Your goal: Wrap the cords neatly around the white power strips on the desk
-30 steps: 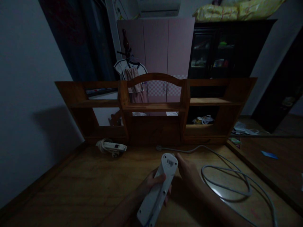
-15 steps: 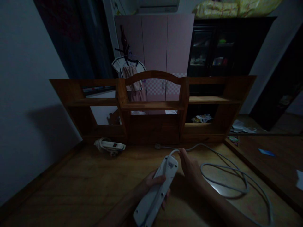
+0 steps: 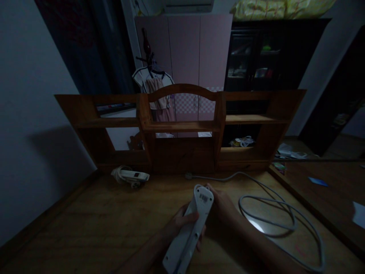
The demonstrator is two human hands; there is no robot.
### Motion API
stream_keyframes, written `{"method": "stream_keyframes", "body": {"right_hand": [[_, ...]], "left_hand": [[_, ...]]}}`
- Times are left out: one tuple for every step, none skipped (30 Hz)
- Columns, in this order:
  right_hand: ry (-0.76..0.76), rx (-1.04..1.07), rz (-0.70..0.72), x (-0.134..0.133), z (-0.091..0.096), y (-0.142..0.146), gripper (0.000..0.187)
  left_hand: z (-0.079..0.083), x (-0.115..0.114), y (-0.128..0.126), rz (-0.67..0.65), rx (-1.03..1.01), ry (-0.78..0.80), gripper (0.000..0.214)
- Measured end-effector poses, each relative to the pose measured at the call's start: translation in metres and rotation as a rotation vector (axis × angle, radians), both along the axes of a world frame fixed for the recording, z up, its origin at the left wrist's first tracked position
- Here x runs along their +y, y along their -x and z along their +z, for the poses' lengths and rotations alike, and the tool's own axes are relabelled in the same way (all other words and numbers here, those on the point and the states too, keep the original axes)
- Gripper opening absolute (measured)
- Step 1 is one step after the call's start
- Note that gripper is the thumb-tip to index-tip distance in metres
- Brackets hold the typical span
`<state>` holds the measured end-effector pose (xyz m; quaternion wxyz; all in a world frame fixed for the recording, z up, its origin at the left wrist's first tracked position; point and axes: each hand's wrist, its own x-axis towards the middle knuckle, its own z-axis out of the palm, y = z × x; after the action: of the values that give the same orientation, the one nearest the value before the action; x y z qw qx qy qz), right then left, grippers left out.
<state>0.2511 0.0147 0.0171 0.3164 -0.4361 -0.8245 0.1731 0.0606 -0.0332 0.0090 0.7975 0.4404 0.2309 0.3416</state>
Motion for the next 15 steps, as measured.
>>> {"method": "stream_keyframes", "body": {"right_hand": [[-0.021,-0.015,-0.034,0.0003,-0.0003,0.0001,0.02],[-0.034,-0.028,-0.067,0.0006,-0.0005,0.0004,0.02],[-0.038,-0.038,-0.094,0.001,-0.0003,0.0007,0.02],[-0.035,-0.044,-0.108,0.0013,0.0,0.0013,0.02],[-0.028,-0.048,-0.111,0.0015,0.0005,0.002,0.02],[-0.022,-0.051,-0.11,0.0014,0.0011,0.0028,0.02],[-0.016,-0.056,-0.108,0.0013,0.0017,0.0035,0.02],[-0.007,-0.063,-0.1,0.001,0.0023,0.0042,0.02],[0.004,-0.065,-0.091,0.0007,0.0027,0.0047,0.02],[0.014,-0.063,-0.082,0.0004,0.0031,0.005,0.021],[0.025,-0.06,-0.07,0.0002,0.0032,0.005,0.021],[0.031,-0.056,-0.057,0.0001,0.0031,0.0047,0.022],[0.03,-0.052,-0.045,0.0001,0.0027,0.0042,0.023],[0.015,-0.047,-0.041,0.0002,0.0018,0.0035,0.024],[-0.006,-0.043,-0.039,0.0002,0.0006,0.0029,0.026]], "left_hand": [[-0.0008,0.001,0.0004,0.031,0.003,-0.01,0.042],[-0.0013,0.0017,0.0007,0.058,0.008,-0.018,0.042],[-0.0013,0.0022,0.0009,0.076,0.015,-0.025,0.041],[-0.0008,0.0025,0.0008,0.089,0.025,-0.03,0.041],[0.0002,0.0024,0.0005,0.105,0.036,-0.032,0.04],[0.0014,0.0022,-0.0001,0.127,0.048,-0.032,0.04],[0.0028,0.002,-0.0007,0.149,0.063,-0.03,0.041],[0.0042,0.0018,-0.0013,0.181,0.083,-0.028,0.041],[0.0053,0.0018,-0.0016,0.214,0.108,-0.024,0.042],[0.006,0.002,-0.0017,0.239,0.135,-0.022,0.043],[0.0063,0.0024,-0.0014,0.252,0.159,-0.023,0.044],[0.0063,0.003,-0.0008,0.254,0.178,-0.027,0.045],[0.006,0.0036,0.0,0.248,0.188,-0.033,0.046],[0.0057,0.0042,0.0009,0.235,0.191,-0.034,0.047],[0.0055,0.0045,0.0017,0.218,0.189,-0.027,0.049]]}}
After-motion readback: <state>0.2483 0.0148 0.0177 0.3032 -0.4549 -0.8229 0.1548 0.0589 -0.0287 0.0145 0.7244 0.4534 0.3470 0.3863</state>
